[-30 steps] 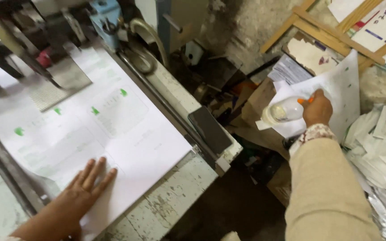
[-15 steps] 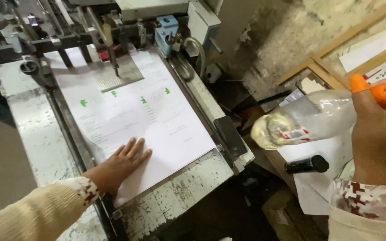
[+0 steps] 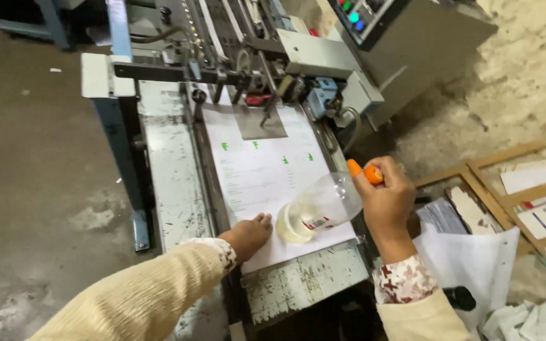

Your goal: Operating a printing or binding machine by feeding and aligning paper sheets into the intake mechanism.

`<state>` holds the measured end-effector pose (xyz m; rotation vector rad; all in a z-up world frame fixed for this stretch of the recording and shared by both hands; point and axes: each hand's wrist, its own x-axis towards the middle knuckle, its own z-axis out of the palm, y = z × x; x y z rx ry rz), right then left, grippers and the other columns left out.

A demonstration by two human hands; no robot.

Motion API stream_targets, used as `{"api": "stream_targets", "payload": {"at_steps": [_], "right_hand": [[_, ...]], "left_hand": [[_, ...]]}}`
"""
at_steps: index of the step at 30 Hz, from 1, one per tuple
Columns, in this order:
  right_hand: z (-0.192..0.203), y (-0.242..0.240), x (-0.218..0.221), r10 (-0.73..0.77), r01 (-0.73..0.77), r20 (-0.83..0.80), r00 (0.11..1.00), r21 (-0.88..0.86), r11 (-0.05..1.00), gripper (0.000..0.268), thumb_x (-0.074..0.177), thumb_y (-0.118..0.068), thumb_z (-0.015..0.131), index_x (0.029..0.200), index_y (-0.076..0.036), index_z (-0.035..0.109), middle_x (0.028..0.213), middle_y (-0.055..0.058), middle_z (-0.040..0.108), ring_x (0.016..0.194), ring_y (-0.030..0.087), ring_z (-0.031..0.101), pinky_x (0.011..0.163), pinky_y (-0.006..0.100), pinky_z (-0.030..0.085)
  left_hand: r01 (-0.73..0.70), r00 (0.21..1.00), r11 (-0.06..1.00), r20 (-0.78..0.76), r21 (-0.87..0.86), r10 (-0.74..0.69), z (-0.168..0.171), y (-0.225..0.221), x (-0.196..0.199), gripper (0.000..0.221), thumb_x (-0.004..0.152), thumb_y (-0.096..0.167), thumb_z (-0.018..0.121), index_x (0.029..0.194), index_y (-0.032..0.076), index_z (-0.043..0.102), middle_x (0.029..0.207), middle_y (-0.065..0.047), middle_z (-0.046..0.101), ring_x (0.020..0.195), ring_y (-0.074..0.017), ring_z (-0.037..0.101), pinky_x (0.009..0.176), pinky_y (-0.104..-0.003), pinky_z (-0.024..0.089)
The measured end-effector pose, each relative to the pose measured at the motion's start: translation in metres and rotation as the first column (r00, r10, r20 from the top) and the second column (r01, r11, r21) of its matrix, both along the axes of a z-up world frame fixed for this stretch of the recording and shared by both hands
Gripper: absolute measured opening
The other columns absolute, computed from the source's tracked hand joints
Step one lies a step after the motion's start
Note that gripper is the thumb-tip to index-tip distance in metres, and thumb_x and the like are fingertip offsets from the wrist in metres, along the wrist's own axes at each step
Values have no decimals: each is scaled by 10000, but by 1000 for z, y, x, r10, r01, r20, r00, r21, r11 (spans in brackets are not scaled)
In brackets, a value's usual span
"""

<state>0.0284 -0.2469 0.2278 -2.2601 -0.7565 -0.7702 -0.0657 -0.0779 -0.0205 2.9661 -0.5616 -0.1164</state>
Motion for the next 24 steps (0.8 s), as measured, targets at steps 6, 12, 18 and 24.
{"api": "stream_targets", "payload": {"at_steps": [6, 12, 18, 24], "right_hand": [[-8, 16, -14, -109, 125, 123, 986, -136, 983, 279, 814, -267, 850, 790, -143, 600, 655, 41, 555, 609, 244, 524, 589, 339, 424], [-10, 13, -28, -237, 253, 101, 966, -181, 950, 286, 855, -304, 852, 902, -97, 660, 710, 37, 591, 596, 198, 521, 557, 351, 404], [-29, 5, -47, -378, 383, 65, 923, -81, 920, 421, 917, -317, 834, 1219, -83, 656, 775, 60, 611, 685, 228, 590, 690, 383, 443], [-30, 53, -134, -548, 559, 120, 828, -91, 824, 758, 1028, -303, 834, 1537, 77, 422, 836, 154, 648, 746, 382, 647, 636, 505, 447]], "left_hand": [[46, 991, 987, -116, -154, -64, 76, 14, -41, 196, 787, 35, 662, 983, 27, 665, 973, -146, 634, 868, -296, 644, 744, -397, 567], [199, 976, 778, 191, -596, -103, 91, 131, -172, 353, 785, 88, 630, 1132, 29, 652, 1033, -151, 686, 947, -313, 643, 984, -477, 410], [-651, 745, 725, -373, -226, 553, -161, 333, -393, 416, 901, 279, 498, 1314, 320, 472, 1234, 55, 560, 1138, -145, 583, 971, -320, 480], [-990, 28, -112, -892, -87, 450, -130, 265, -408, 866, 648, 383, 818, 1367, 91, 435, 1351, -3, 620, 1236, -140, 636, 1036, -258, 504]]}}
